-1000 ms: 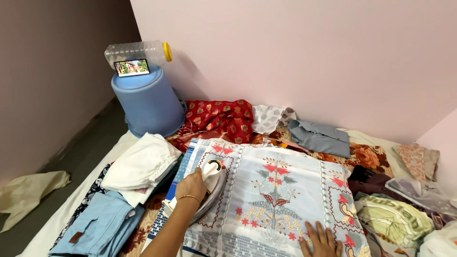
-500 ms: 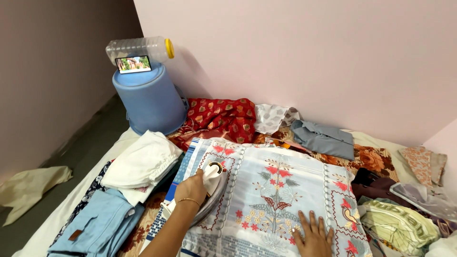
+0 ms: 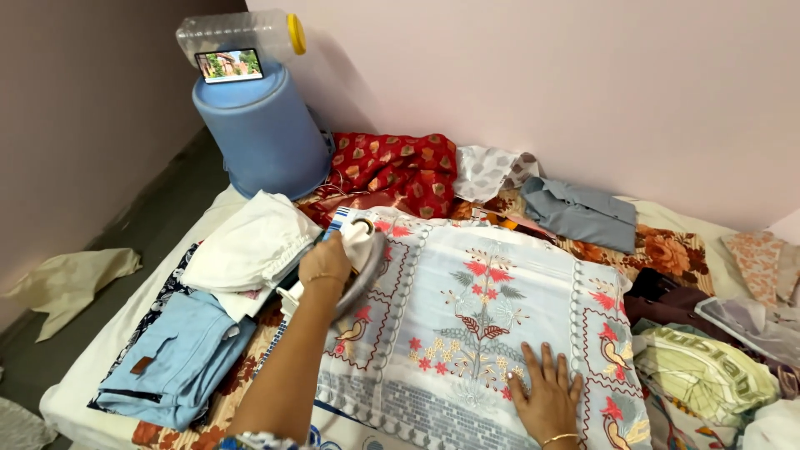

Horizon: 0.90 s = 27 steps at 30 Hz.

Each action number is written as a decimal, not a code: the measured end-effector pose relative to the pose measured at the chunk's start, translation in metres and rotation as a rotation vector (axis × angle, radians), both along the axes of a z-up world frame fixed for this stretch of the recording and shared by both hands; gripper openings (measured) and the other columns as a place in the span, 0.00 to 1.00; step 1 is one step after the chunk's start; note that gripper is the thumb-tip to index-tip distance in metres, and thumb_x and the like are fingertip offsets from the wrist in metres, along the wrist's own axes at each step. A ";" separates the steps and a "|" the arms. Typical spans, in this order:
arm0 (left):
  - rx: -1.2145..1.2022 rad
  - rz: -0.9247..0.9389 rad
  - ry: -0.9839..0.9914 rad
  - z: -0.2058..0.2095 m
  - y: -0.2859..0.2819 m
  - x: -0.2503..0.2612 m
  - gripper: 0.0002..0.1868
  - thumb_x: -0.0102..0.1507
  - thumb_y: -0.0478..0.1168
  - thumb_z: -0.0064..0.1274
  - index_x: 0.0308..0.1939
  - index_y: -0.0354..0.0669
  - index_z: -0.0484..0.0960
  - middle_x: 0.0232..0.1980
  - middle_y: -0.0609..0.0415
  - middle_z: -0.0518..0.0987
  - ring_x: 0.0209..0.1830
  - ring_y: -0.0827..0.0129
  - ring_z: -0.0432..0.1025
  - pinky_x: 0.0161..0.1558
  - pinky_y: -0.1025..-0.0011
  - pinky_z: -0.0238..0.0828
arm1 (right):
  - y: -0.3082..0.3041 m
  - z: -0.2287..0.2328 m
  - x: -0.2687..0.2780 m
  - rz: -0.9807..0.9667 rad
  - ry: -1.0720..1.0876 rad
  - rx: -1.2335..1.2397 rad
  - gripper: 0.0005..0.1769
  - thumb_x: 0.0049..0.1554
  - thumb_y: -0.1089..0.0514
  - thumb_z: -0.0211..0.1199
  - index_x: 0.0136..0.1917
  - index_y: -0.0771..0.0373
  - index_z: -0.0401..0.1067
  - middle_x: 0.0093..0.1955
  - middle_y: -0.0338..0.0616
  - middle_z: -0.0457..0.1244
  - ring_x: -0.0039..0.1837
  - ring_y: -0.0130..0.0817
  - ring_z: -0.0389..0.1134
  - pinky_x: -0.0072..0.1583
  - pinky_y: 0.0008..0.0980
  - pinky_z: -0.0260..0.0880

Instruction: The recorder is ironing a white embroidered dress on a bed surface surrounded by other items of clothing.

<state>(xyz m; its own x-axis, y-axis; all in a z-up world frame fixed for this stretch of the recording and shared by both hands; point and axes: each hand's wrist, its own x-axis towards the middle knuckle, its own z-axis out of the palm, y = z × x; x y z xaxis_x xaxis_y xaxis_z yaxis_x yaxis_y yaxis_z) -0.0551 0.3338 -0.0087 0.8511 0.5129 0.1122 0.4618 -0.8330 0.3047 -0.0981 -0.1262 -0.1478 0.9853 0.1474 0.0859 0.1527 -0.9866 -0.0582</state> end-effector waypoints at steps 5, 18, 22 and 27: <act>-0.011 0.029 0.004 0.003 0.011 0.026 0.15 0.65 0.37 0.44 0.54 0.44 0.80 0.44 0.39 0.85 0.46 0.46 0.81 0.48 0.54 0.78 | 0.002 0.007 -0.003 -0.008 -0.006 0.014 0.41 0.54 0.31 0.54 0.78 0.33 0.51 0.83 0.41 0.43 0.83 0.50 0.40 0.77 0.63 0.31; -0.147 -0.453 0.247 0.019 -0.026 -0.029 0.23 0.54 0.38 0.56 0.54 0.58 0.84 0.45 0.45 0.85 0.47 0.51 0.80 0.53 0.57 0.76 | 0.003 0.006 -0.004 -0.011 -0.008 0.053 0.42 0.53 0.31 0.56 0.78 0.32 0.52 0.83 0.40 0.43 0.83 0.49 0.40 0.77 0.64 0.31; -0.027 -0.450 0.211 0.025 -0.045 -0.026 0.22 0.61 0.37 0.48 0.59 0.55 0.80 0.43 0.43 0.85 0.45 0.50 0.80 0.50 0.56 0.76 | 0.000 -0.004 0.002 -0.024 -0.004 0.036 0.44 0.52 0.30 0.56 0.80 0.30 0.51 0.83 0.39 0.43 0.83 0.49 0.39 0.77 0.64 0.30; -0.049 -0.274 0.158 0.019 -0.037 0.039 0.16 0.64 0.40 0.47 0.56 0.49 0.78 0.45 0.42 0.84 0.46 0.48 0.79 0.50 0.54 0.76 | -0.002 -0.010 0.010 -0.044 0.038 -0.030 0.45 0.51 0.29 0.56 0.80 0.29 0.50 0.83 0.39 0.42 0.83 0.48 0.39 0.77 0.64 0.30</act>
